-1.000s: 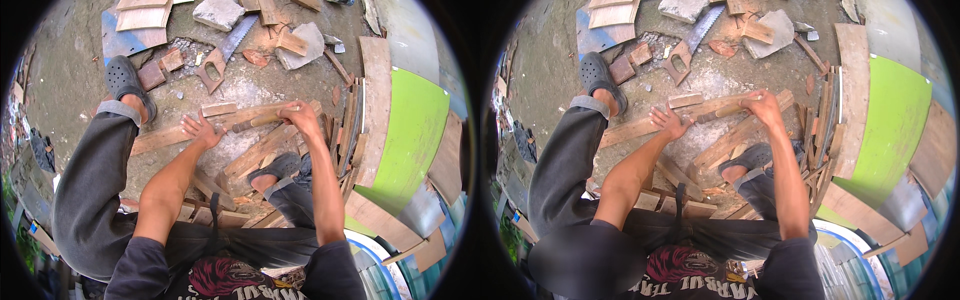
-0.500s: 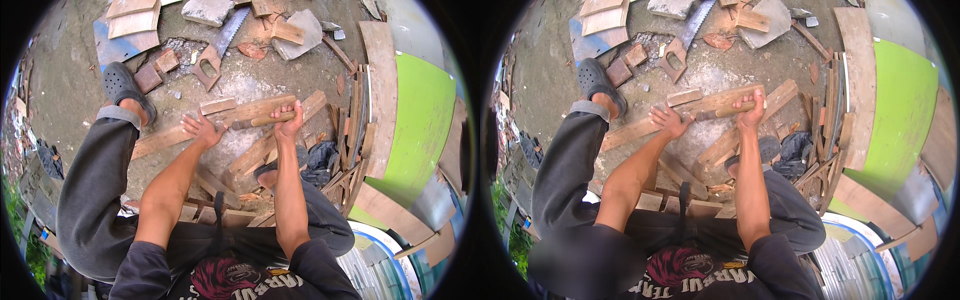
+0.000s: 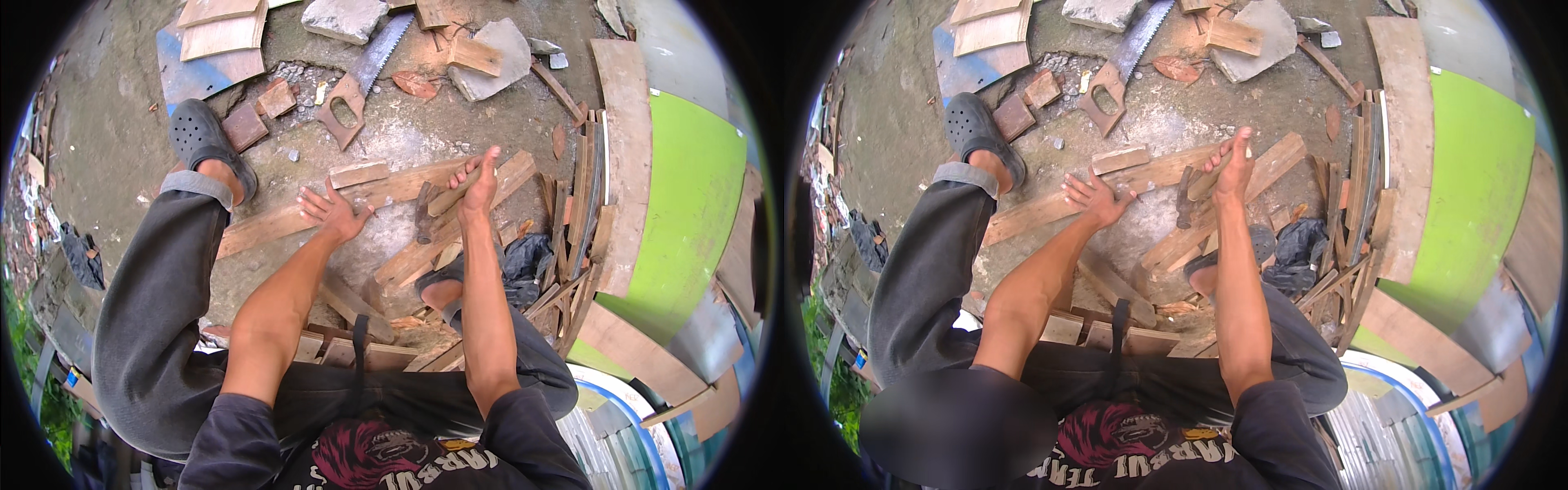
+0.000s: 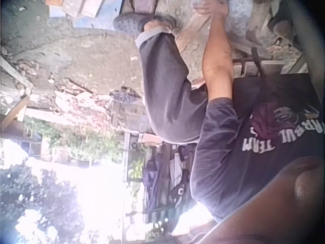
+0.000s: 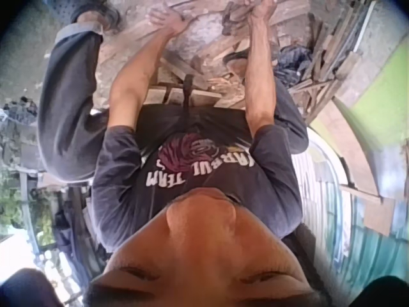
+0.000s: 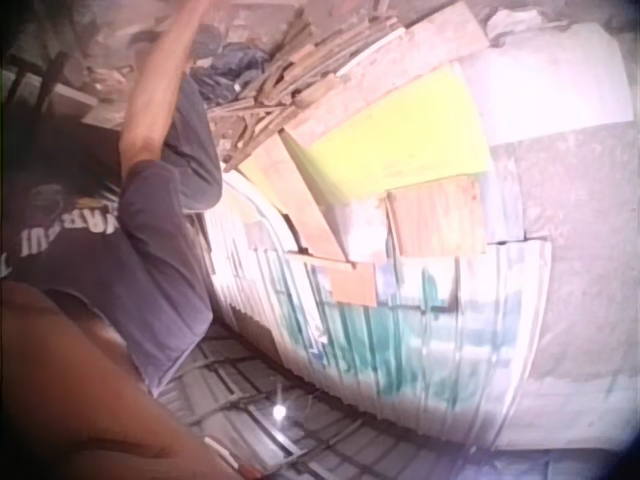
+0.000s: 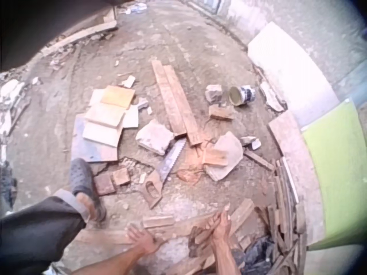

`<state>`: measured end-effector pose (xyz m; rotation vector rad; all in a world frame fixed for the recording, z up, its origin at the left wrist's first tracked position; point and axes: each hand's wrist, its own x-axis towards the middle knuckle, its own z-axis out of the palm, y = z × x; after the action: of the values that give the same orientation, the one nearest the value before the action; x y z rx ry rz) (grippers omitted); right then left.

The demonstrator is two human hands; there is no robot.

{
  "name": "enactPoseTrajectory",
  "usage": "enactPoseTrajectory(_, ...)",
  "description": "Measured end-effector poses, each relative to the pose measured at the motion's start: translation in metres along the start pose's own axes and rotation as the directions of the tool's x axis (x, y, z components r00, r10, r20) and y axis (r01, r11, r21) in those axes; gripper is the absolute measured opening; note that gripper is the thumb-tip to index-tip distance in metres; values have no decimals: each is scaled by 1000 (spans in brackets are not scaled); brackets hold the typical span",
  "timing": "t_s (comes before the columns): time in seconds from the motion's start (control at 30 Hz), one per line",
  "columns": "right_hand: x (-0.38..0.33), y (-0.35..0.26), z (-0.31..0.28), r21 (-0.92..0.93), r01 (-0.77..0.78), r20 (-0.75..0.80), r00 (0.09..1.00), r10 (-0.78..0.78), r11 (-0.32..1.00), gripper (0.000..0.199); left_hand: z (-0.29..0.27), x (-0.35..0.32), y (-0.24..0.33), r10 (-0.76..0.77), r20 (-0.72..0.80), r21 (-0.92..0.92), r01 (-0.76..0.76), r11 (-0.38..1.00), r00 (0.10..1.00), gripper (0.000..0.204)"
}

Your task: The person sits on the ground and uses a hammer to repeatedly strike a wooden plank, breaking it into smaller pieces. The person picks up the broken pieces and continues to break them further, creating a pile of wood scraps.

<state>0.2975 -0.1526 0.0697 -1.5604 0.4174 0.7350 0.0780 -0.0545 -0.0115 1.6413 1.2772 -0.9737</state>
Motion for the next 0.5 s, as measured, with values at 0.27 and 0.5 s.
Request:
enactPoseTrajectory(0.27,17,-9,23,-203,-11,24,1000,16,979,49,0,-1,0,20,-6,17,-20,1000,1000,131)
enactPoseTrajectory(0.5,29,-24,46,-187,47,65,997,-35,981,42,-3,-4,2,16,17,-38,-15,999,1000,127)
